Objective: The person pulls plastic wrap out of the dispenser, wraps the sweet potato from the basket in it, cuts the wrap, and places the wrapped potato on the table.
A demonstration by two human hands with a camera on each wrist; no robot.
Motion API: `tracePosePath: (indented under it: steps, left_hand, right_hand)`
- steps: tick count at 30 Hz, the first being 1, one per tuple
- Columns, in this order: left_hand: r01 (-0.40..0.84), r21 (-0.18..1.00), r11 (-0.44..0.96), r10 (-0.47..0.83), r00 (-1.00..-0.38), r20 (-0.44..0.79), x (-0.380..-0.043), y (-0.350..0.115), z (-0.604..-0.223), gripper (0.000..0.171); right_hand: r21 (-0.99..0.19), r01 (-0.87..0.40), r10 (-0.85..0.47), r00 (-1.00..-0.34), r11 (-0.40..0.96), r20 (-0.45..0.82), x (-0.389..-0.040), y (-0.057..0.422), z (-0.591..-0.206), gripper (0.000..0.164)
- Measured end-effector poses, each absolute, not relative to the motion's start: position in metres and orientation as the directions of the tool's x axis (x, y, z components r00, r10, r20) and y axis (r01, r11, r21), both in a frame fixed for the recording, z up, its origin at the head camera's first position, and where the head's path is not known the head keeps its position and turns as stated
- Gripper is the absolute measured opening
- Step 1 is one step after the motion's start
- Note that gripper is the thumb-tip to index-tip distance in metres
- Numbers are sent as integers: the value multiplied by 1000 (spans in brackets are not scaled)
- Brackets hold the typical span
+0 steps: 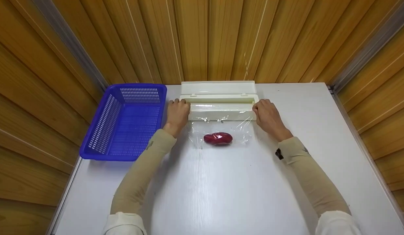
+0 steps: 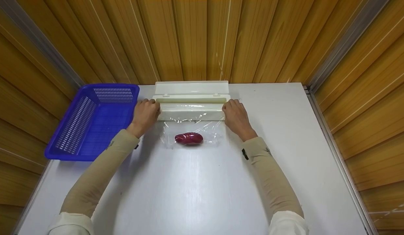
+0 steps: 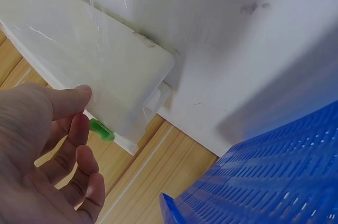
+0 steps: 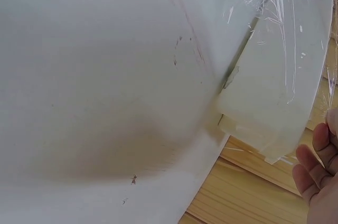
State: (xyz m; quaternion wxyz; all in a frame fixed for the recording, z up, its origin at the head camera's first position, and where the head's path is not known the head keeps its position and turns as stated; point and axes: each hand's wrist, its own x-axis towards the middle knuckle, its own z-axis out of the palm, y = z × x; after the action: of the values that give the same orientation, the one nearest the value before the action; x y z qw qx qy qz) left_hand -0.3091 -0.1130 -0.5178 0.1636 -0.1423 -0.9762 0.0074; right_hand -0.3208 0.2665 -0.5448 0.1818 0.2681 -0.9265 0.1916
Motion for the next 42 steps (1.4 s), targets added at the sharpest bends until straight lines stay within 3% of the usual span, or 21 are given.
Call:
tracePosePath:
  steps: [23,33,42]
  left_hand:
    - [284,-86,955,297,-917,265,-306,-111,-521,13]
    - [303,-29,952,296,-896,332,-302,-113,-521,8]
    - [326,28,945,304,-907,291,-295,-116,-516,11]
  right_hand:
    - [-265,-533,-409,-818,803,405,-320,265,-547,9]
    - [-262,-551,-418,-803,792,424,-317,265,-546,10]
    - [-266,-546,-419,-810,795,410,-312,267,-542,9]
